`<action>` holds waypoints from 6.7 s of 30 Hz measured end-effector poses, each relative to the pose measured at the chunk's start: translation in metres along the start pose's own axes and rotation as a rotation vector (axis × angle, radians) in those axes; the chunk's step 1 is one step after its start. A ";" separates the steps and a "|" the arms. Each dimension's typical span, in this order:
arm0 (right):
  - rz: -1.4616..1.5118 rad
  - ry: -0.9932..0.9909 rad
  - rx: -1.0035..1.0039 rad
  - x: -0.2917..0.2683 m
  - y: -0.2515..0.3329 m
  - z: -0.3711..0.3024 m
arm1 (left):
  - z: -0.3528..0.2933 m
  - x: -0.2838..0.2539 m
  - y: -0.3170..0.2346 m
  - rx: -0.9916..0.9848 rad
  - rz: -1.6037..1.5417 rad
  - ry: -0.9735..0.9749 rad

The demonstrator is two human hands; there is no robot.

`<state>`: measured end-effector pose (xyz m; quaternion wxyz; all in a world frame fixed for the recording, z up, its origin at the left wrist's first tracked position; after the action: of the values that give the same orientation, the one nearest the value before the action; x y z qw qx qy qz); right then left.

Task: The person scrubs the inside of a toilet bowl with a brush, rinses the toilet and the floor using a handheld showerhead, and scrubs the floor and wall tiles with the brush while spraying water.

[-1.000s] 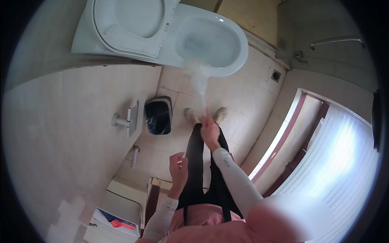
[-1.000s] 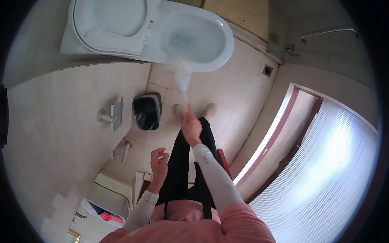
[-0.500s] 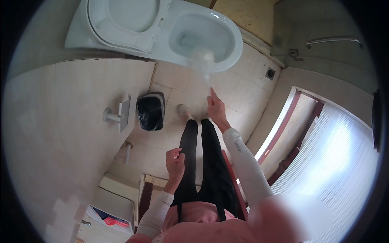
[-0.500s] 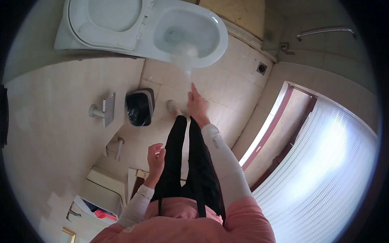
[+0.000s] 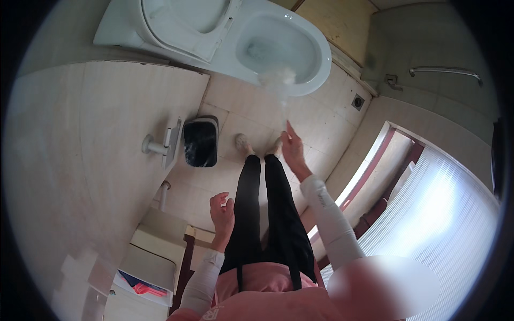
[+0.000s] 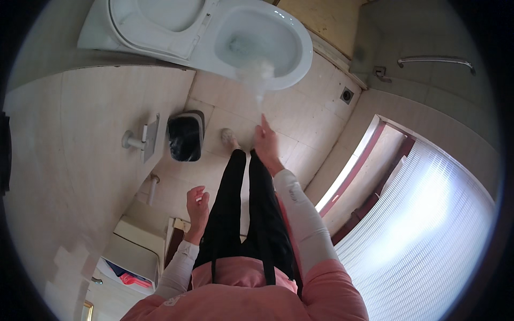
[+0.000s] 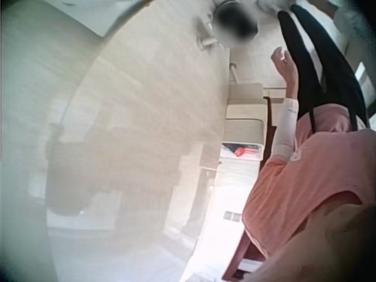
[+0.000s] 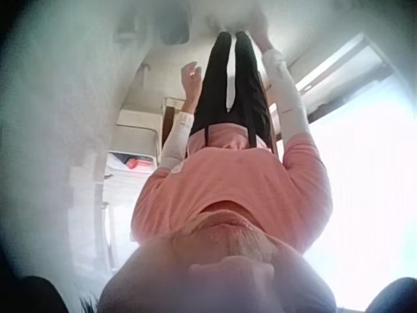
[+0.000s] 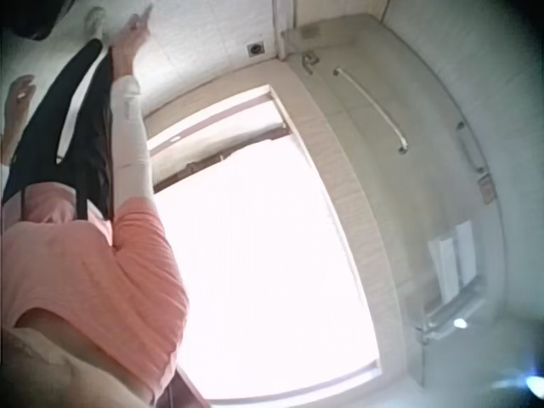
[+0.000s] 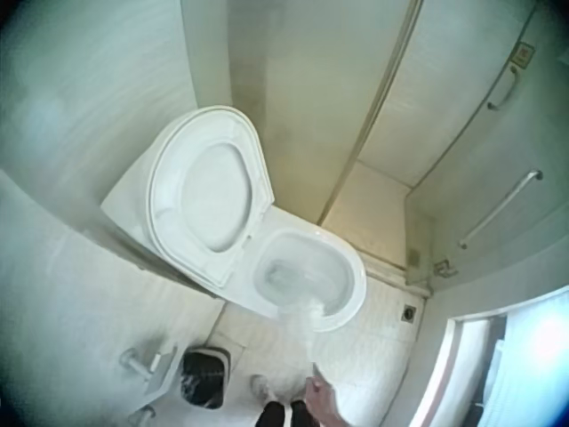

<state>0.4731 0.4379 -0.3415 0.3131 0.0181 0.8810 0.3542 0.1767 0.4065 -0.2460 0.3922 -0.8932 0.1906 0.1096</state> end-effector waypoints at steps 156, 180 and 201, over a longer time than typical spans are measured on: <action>-0.040 0.222 -0.147 -0.025 0.164 0.210 | -0.031 0.106 0.124 -0.238 0.772 0.120; -0.402 0.078 -0.300 0.083 0.096 0.019 | -0.046 0.019 0.115 0.307 0.451 0.003; -0.610 -0.392 -0.115 -0.150 -0.053 0.027 | -0.205 0.102 -0.388 0.431 -1.807 0.780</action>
<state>0.6193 0.3768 -0.3095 0.5675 -0.1953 0.7480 0.2832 0.4442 0.4687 0.1114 0.3918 -0.5866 -0.4273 -0.5656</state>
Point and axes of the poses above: each hand's wrist, its own z-axis towards the middle knuckle, its own x-axis out of the palm, y = z × x, the point moved 6 cm from there along z, towards the middle knuckle, and after that the axes turned 8 degrees about -z, right-handed, at the moved point
